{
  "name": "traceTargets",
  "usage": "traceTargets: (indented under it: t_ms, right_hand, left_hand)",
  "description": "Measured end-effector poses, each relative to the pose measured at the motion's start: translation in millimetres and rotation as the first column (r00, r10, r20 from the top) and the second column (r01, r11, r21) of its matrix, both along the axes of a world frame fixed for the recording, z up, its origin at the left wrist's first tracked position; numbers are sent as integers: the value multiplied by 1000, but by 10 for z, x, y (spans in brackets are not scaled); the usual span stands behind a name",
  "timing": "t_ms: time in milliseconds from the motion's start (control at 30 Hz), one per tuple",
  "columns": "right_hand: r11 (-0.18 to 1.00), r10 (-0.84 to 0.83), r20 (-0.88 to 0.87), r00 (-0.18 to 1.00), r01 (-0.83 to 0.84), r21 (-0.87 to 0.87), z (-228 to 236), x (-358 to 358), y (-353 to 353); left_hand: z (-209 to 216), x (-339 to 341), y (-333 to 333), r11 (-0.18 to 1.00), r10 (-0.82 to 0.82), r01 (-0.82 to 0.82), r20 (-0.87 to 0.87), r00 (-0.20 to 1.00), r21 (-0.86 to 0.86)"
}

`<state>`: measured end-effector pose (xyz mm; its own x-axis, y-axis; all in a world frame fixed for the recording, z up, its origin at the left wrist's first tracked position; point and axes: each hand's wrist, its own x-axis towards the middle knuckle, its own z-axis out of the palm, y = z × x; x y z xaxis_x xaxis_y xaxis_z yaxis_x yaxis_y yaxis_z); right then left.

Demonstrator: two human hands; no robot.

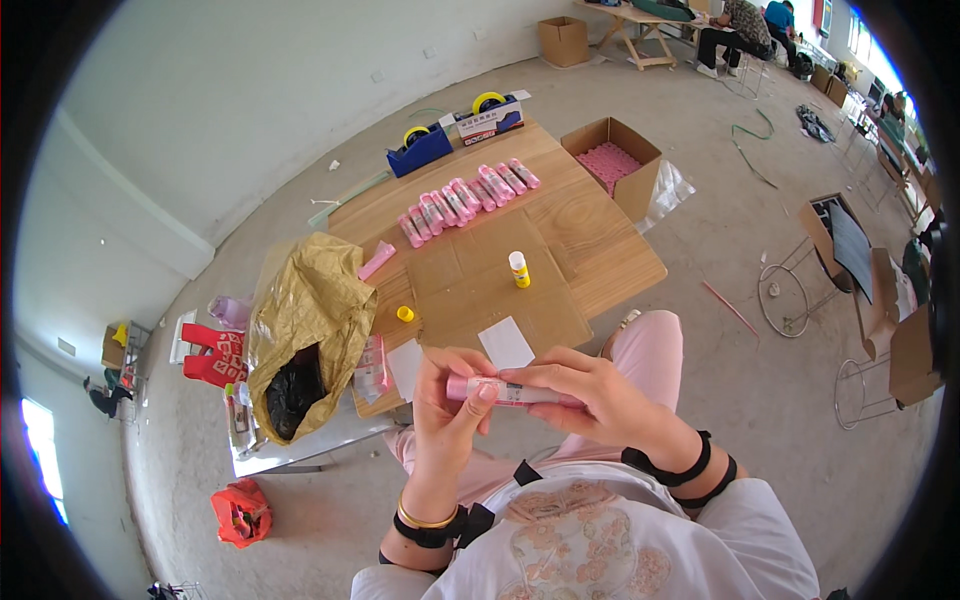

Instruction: Applying adhesive labels or wrap around small cylindrical pink plastic containers.

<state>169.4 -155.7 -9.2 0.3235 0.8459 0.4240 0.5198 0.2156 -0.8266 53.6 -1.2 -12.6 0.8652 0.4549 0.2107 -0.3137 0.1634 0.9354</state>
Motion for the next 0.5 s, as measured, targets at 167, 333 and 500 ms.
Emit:
traceTargets:
  t_ms: [167,333,500]
  right_hand:
    - [991,-81,15,997,79,109,-159,-12,47]
    - [976,-149,-51,988,155,151,-261,-32,103]
    - [969,-200,-45,979,204,143,-286,-39,112]
  left_hand:
    - [20,63,-43,996,90,-90,10,996,-16]
    - [-27,129,-36,987,159,-156,78,984,-37]
    - [-120,150,17,988,154,-154,74,985,-9]
